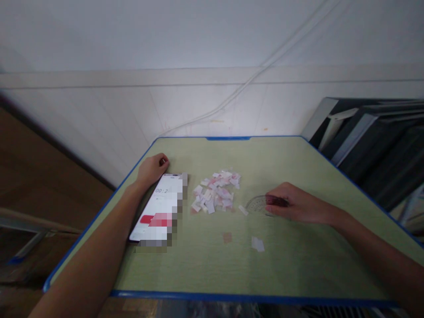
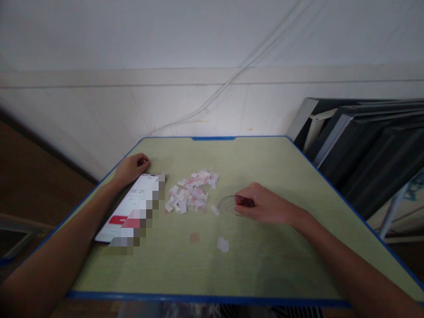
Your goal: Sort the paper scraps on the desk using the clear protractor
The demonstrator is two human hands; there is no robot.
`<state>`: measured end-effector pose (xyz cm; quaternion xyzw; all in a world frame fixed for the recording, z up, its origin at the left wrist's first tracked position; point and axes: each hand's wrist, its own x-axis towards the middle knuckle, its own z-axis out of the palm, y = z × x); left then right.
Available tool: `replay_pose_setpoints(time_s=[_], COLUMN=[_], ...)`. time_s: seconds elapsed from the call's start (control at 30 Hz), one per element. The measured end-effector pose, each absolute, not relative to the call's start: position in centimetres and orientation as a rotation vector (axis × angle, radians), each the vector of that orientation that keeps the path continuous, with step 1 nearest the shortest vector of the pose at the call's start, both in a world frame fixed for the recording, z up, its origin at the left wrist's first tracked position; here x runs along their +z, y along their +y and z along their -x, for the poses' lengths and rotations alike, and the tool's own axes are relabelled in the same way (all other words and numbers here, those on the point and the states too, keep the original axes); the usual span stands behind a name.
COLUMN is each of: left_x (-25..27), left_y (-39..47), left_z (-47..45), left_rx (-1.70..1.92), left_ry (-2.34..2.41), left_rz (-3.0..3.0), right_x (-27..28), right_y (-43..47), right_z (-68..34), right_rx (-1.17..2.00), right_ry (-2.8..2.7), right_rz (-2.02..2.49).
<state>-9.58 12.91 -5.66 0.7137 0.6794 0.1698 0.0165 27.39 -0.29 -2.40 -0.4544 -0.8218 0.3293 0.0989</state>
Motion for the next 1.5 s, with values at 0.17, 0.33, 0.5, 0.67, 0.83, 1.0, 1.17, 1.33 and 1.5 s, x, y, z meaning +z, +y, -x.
replay_pose_setpoints(time_s=[0.17,0.33,0.5,0.67,0.83,1.0,1.17,1.33,1.5], left_x=[-5.7,-5.8,-6.0,-6.0,-5.9,-6.0,-5.9,-5.8,-5.8], left_y=[12.9,13.0,13.2,13.2,13.1,13.1,13.1,13.0,12.9], left_z=[9.6,9.7,9.9,9.8,9.7,9.8,9.8,9.7,9.8], left_rx=[0.538,0.540,0.555,0.555,0.540,0.560,0.538,0.530,0.545], left_ry=[2.091,2.101,2.085,2.097,2.104,2.093,2.109,2.117,2.103], left_rz=[-2.233,-2.232,-2.247,-2.240,-2.250,-2.252,-2.255,-2.234,-2.244], right_x=[-1.9,-3.2,-4.2,-3.9,-4.0,-3.9,-3.4,-2.8,-2.7], right_y=[-0.3,0.1,0.2,-0.1,0.0,-0.2,-0.3,-0.4,-0.2], right_z=[-27.4,-26.6,-26.0,-25.9,-25.8,-25.8,-26.3,-26.9,-26.9], right_rx=[0.875,0.768,0.823,0.973,0.918,0.974,1.005,1.006,0.865], right_ry=[-2.368,-2.245,-2.242,-2.313,-2.290,-2.347,-2.403,-2.399,-2.354], right_rz=[1.382,1.411,1.384,1.293,1.332,1.293,1.246,1.292,1.312])
